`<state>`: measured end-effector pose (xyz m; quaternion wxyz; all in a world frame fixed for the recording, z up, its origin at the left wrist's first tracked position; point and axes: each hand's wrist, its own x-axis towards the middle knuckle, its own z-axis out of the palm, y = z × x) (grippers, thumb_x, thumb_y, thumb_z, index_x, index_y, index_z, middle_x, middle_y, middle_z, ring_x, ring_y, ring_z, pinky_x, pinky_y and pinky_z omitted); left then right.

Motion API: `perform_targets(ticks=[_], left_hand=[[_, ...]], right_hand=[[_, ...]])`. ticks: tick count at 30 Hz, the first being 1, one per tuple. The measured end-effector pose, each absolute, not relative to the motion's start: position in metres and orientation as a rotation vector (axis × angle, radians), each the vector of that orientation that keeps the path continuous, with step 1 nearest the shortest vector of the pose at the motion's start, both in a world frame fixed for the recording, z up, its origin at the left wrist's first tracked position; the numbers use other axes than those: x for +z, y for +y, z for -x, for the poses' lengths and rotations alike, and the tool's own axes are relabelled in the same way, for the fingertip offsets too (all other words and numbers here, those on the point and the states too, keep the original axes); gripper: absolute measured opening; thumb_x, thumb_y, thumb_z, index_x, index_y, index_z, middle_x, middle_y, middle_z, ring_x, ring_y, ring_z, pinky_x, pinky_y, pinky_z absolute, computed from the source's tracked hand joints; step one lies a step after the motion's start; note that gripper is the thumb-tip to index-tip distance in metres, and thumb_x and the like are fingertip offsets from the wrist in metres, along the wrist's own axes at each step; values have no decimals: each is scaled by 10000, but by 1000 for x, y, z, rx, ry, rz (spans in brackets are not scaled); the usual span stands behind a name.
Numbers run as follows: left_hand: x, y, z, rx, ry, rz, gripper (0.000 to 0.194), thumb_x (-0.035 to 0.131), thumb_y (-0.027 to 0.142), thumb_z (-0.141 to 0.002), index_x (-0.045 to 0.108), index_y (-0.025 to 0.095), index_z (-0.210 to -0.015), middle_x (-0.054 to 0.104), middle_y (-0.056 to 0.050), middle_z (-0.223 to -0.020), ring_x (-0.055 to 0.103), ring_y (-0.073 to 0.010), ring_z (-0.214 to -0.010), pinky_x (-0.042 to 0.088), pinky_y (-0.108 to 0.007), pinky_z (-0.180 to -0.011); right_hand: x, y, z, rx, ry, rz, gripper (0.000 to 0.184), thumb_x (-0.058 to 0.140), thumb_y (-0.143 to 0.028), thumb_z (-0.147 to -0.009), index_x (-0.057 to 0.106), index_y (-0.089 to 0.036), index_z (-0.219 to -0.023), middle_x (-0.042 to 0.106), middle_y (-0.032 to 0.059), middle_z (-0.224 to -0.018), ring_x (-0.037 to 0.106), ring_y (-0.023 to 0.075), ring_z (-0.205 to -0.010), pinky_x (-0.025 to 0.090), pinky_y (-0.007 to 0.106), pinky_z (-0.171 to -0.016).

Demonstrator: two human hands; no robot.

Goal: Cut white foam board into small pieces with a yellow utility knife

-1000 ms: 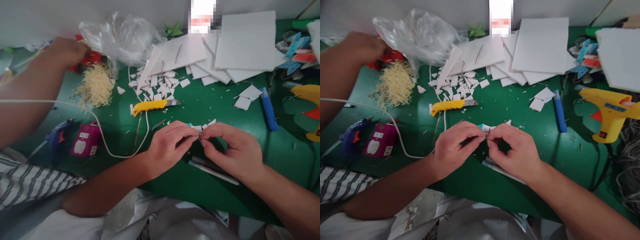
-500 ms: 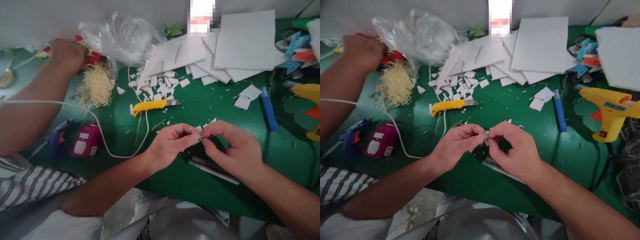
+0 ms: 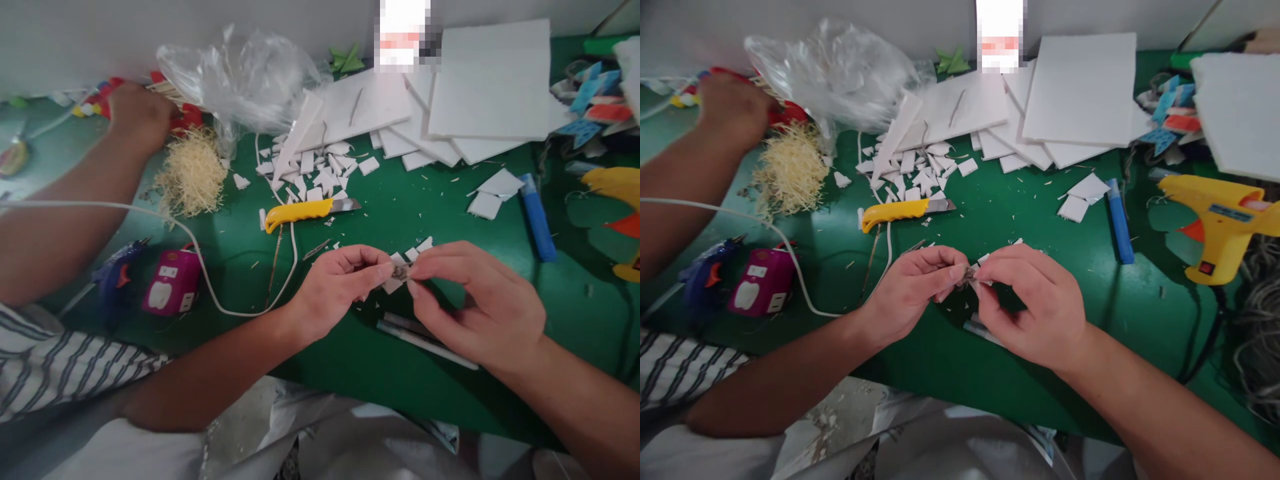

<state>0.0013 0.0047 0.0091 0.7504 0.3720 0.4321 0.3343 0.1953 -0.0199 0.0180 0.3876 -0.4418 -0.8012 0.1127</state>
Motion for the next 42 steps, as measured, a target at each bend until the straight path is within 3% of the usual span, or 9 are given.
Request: perform_targets(ticks=[9, 19, 25, 38, 42], left_hand=[[8, 5, -2, 738, 953, -802, 216, 892, 344, -735, 735, 197, -758, 615, 45, -661, 429, -66, -547, 359, -208, -500], [13, 4, -3, 748, 976, -807, 282, 901, 403, -744, 731, 179, -767, 626, 41, -674, 462, -69, -574, 411, -213, -552], [10, 4, -3, 719, 988, -807, 321, 905, 455, -716, 733, 189, -764, 637, 32, -665, 482, -81, -576, 396, -217, -528], [10, 4, -2, 727, 997, -828, 217, 877, 359, -721, 744, 188, -728, 663, 24, -661, 475, -68, -540, 397, -206, -492], [8, 3, -3, 808, 956, -827, 118, 835, 293, -777, 786, 192, -811, 683, 23, -691, 488, -61, -536, 398, -187, -480]], right_hand=[[20, -19, -195, 125, -2134, 1038, 201, 713, -118, -910, 637, -300, -953, 823, 10, -864, 796, 187, -761, 648, 302, -672], [20, -21, -203, 5, -2155, 987, 140, 757, -153, -918, 656, -238, -968, 814, 30, -853, 781, 147, -757, 638, 253, -692], [12, -15, -198, 19, -2142, 1060, 114, 712, -160, -947, 649, -250, -977, 826, 33, -892, 789, 165, -751, 637, 277, -651], [12, -15, -198, -53, -2201, 1014, 141, 688, -131, -948, 654, -264, -978, 832, 23, -908, 796, 173, -788, 646, 294, -695], [10, -14, -199, -3, -2194, 1029, 126, 660, -133, -967, 635, -255, -982, 821, 34, -910, 793, 169, -813, 640, 281, -715]])
